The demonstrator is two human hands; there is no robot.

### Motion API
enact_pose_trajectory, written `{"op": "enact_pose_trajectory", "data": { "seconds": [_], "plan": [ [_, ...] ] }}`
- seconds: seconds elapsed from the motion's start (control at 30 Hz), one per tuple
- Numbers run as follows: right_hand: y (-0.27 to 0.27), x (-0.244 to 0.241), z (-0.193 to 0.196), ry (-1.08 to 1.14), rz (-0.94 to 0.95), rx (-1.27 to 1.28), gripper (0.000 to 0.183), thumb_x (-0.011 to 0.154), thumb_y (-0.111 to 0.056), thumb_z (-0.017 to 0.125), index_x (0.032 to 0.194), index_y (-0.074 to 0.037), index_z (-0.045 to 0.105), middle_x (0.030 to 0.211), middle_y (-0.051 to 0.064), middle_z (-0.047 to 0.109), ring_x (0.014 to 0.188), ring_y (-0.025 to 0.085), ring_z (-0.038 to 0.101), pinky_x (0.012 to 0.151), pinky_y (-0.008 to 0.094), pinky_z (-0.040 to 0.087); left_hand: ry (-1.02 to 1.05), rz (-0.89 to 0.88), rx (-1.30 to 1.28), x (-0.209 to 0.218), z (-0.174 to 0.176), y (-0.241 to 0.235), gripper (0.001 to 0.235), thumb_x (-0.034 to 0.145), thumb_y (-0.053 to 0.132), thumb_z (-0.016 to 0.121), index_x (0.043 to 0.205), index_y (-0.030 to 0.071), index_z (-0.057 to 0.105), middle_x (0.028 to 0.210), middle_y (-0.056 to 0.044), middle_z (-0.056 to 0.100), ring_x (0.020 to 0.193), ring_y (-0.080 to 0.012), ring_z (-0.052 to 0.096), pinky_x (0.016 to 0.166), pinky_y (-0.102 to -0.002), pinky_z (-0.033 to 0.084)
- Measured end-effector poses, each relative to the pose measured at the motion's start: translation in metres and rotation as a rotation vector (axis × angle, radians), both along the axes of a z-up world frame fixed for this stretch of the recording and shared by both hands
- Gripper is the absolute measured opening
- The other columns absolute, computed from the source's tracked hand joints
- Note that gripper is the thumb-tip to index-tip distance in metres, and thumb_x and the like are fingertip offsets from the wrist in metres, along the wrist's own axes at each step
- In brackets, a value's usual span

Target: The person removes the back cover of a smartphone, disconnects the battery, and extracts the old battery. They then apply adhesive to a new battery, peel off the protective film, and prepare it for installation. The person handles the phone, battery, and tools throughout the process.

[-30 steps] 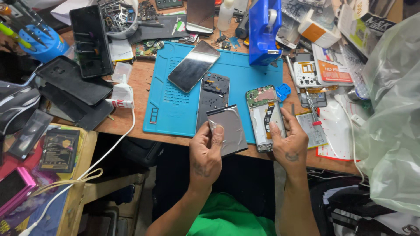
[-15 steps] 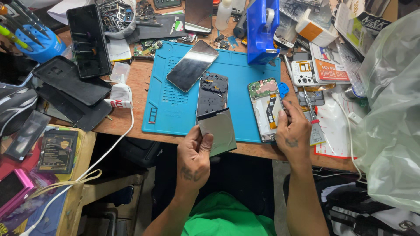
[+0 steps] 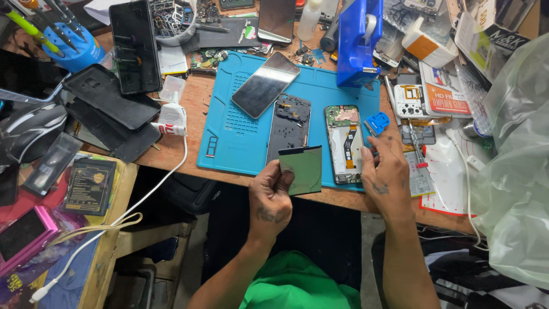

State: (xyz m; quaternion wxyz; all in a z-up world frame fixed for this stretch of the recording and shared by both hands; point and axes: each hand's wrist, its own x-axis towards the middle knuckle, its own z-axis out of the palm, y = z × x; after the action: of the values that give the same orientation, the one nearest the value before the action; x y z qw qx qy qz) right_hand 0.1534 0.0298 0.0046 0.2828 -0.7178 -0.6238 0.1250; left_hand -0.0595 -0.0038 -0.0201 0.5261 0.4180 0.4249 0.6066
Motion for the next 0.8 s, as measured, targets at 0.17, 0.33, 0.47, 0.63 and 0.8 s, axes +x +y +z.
{"op": "enact_pose_trajectory", "data": {
  "seconds": [0.17,0.33,0.47,0.63,0.8],
  "plan": [
    [-0.027,-0.015,0.016,0.509,0.258,0.005,0.032,0.095,-0.010,0.069,0.125,0.000,0.066,0.110,0.011,0.069,0.098,0.016,0.068,0.086,0.031,0.056,0.043,-0.043,-0.041,0.005,0.001,-0.001,0.036,0.090,-0.020,0.047,0.111,-0.004,0.072,0.095,-0.004,0.072,0.090,-0.0073,0.066,0.083,-0.020,0.055],
    [-0.040,-0.047,0.003,0.678,0.386,0.107,0.024,0.091,0.002,0.074,0.114,0.002,0.067,0.102,0.006,0.063,0.093,0.011,0.063,0.081,0.024,0.054,0.080,-0.064,-0.015,0.007,0.005,-0.001,0.034,0.091,-0.019,0.051,0.110,-0.001,0.074,0.091,-0.002,0.073,0.086,-0.0060,0.061,0.077,-0.021,0.052],
    [-0.049,-0.055,-0.008,0.646,0.289,0.160,0.017,0.090,0.003,0.078,0.103,0.000,0.067,0.092,0.003,0.061,0.080,0.008,0.060,0.069,0.023,0.051,0.044,-0.081,-0.002,0.000,0.006,-0.003,0.038,0.087,-0.020,0.049,0.110,-0.001,0.073,0.094,-0.003,0.074,0.089,-0.0064,0.065,0.080,-0.021,0.053],
    [-0.054,-0.052,-0.015,0.754,0.316,0.164,0.017,0.091,0.002,0.077,0.105,-0.001,0.067,0.093,0.003,0.063,0.081,0.007,0.061,0.069,0.023,0.052,0.068,-0.102,-0.052,0.000,0.009,-0.005,0.038,0.088,-0.017,0.050,0.112,-0.001,0.075,0.092,-0.004,0.076,0.086,-0.0079,0.067,0.078,-0.022,0.055],
    [-0.047,-0.031,0.001,0.602,0.291,0.131,0.037,0.090,-0.012,0.074,0.125,-0.002,0.068,0.101,0.007,0.071,0.090,0.013,0.068,0.078,0.027,0.058,-0.026,-0.153,-0.115,-0.008,0.018,-0.009,0.026,0.101,0.001,0.057,0.125,-0.002,0.068,0.103,-0.007,0.075,0.096,-0.0098,0.069,0.086,-0.023,0.054]
  ]
}}
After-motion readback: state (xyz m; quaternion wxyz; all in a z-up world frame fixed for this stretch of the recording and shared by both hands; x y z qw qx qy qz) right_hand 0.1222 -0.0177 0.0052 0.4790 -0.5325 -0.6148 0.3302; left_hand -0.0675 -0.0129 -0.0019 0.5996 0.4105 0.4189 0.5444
